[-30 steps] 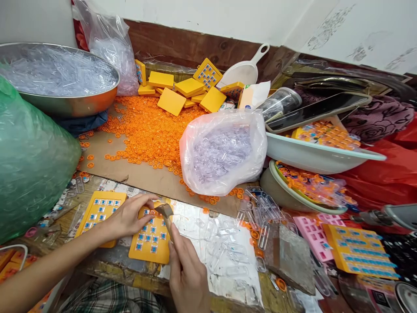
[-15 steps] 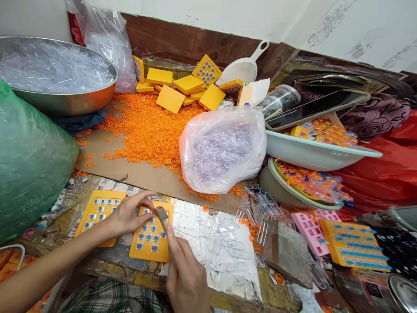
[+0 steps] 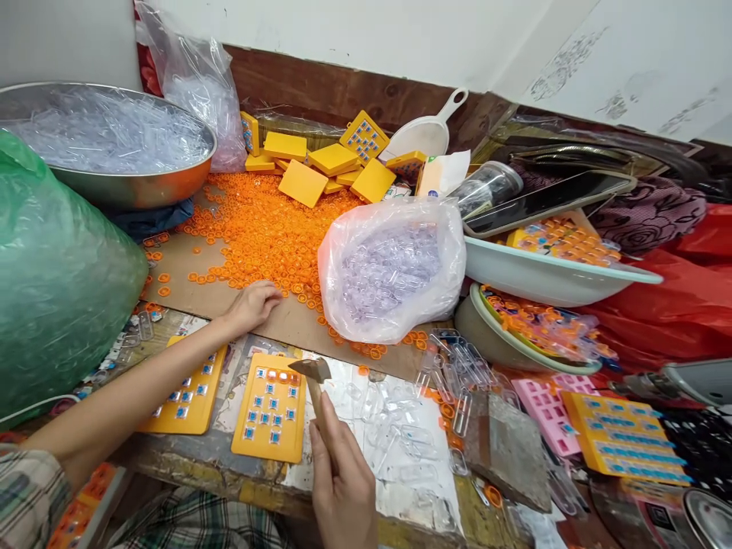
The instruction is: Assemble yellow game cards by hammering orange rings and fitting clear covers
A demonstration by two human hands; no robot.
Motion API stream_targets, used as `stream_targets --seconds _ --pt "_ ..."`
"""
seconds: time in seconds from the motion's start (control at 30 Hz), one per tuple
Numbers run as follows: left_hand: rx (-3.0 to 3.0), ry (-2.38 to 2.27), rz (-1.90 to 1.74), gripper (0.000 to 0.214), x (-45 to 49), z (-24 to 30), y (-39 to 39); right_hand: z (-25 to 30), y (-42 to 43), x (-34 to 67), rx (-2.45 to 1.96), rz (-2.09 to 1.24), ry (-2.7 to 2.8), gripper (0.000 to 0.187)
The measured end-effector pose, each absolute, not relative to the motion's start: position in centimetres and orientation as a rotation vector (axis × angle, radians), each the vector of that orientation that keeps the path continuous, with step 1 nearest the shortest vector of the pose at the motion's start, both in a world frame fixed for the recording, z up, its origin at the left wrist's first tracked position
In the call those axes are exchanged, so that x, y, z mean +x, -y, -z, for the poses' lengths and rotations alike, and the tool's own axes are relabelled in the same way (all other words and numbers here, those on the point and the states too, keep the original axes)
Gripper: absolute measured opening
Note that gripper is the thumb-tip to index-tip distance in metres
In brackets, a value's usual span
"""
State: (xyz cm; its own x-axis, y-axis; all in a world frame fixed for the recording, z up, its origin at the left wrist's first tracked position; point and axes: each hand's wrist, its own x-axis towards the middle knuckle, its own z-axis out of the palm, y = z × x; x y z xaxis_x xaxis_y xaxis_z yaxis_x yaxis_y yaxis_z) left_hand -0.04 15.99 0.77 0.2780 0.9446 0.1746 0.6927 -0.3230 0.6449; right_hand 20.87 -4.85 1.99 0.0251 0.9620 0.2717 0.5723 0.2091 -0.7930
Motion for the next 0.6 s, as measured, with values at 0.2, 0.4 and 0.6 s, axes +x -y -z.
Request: stream_targets --seconds 0.2,0.4,0.6 --pt "2.144 -1.436 -0.638 0.017 0.8 -0.5 -15.9 -1.6 5.8 21.3 -1.529 -0.664 1.507 0.048" --pt "2.124 -1.490 -0.604 0.023 0.6 -0.4 -15.4 -1.8 5.2 20.2 -1.484 -0.718 1.513 0.050" --pt "2.053 -1.397 -0.613 0.030 -0.6 -2.1 -11.8 -2.1 4.7 19.1 -1.471 -0.678 1.618 0.051"
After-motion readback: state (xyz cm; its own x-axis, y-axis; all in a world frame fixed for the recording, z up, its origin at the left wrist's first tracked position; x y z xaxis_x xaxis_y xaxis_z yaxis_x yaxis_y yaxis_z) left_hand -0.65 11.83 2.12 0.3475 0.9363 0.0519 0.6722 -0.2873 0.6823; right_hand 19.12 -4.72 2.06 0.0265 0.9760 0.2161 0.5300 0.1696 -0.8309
